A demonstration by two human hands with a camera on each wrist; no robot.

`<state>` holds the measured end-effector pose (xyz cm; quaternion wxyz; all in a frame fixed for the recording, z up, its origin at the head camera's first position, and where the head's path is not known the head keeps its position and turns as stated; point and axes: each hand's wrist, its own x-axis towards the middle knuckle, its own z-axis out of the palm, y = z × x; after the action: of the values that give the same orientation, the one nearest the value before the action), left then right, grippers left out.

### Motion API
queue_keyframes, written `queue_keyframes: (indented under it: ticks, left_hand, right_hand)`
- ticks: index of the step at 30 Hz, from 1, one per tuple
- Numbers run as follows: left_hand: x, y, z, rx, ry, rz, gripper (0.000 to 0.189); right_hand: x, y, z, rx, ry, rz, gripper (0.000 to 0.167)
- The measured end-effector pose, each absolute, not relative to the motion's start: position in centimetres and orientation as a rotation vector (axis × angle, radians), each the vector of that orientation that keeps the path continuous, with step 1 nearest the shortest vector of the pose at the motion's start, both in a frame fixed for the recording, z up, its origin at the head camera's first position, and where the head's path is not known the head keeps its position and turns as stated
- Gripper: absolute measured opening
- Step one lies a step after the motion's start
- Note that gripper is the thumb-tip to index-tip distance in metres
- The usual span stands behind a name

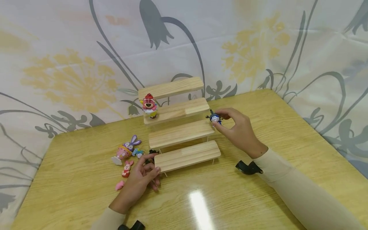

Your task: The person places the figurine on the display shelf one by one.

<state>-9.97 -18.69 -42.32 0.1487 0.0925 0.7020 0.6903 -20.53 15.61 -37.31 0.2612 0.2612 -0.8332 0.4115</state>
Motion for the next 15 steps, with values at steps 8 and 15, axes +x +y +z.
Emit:
queue_keyframes:
  ticks: [8,15]
  left_hand:
    - [-10.2,-18.6,-42.2,0.257,2.023,1.981,0.058]
    - [-10.1,-18.8,-42.6,0.258,2.026,1.98,0.058]
  right_hand:
    - [-20.0,15.1,-36.6,0.73,-2.215,1.157,0.037]
    - [-20.2,13.8,-35.3,0.791,-2.184,1.181,0.034]
